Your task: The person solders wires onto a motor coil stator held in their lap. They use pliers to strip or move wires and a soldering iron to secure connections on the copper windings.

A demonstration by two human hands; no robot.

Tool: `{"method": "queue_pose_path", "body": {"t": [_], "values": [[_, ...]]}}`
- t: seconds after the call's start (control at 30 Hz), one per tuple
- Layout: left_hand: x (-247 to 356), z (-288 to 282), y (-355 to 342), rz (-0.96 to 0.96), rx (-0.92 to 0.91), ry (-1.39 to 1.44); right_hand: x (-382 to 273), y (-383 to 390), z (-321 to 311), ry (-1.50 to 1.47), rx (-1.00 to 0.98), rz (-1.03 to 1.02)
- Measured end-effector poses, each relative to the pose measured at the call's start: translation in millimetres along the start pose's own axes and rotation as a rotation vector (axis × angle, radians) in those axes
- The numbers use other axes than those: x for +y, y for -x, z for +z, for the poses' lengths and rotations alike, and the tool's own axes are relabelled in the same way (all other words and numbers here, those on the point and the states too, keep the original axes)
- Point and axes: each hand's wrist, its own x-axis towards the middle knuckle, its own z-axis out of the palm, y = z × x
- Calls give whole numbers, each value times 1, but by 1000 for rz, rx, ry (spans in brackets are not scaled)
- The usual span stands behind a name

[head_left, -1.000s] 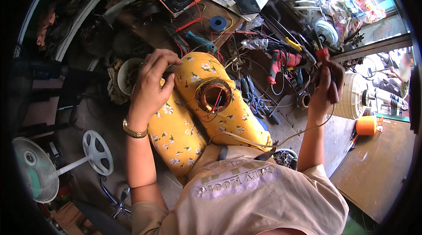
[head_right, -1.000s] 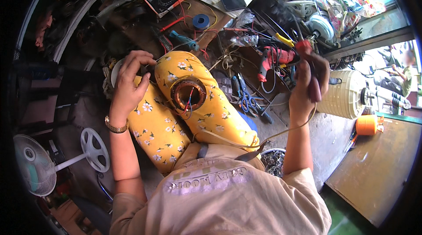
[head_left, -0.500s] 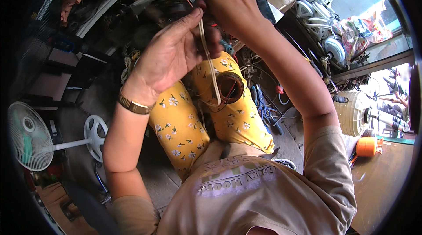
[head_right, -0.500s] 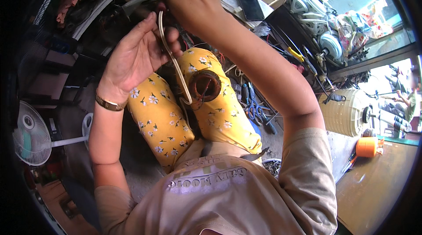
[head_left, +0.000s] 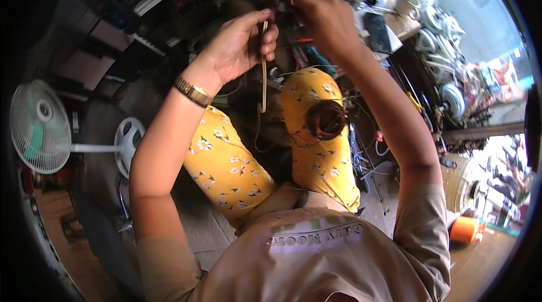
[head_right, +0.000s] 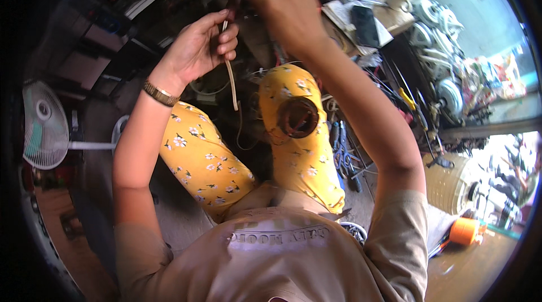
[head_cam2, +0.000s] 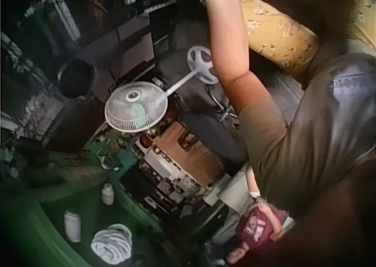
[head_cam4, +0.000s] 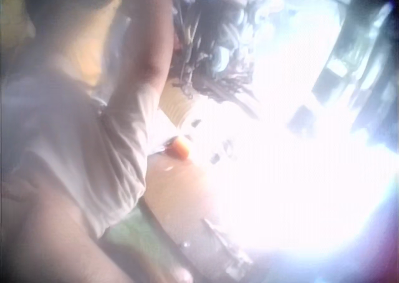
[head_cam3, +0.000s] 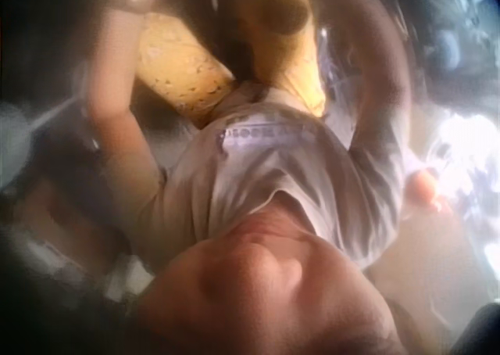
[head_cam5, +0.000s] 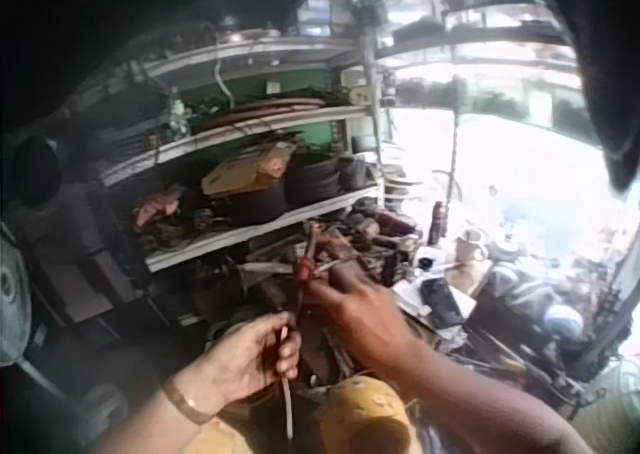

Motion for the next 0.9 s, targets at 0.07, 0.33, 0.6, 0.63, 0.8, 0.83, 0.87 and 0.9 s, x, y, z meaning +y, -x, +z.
{"method": "queue_pose_path", "body": {"t": [0.07, 0.33, 0.6, 0.63, 0.8, 0.83, 0.87, 0.9], "values": [[10, -34, 5, 60, 47, -39, 9, 3, -4, -149, 5, 97], [-24, -285, 126, 98, 485, 130, 74, 138, -48, -444, -4, 638], [-252, -415, 204, 91, 930, 402, 118, 310, -80, -371, 140, 990], [-270, -418, 206, 63, 988, 397, 102, 305, -84, -441, 112, 1120], [-317, -440, 193, -90, 1140, 302, 95, 340, -89, -370, 103, 1201], [-322, -445, 190, -105, 1161, 279, 92, 342, -91, -367, 84, 1225], [-326, -449, 182, -124, 1159, 254, 85, 348, -100, -345, 78, 1260], [-328, -454, 180, -143, 1163, 229, 81, 353, -104, -330, 39, 1290]]}}
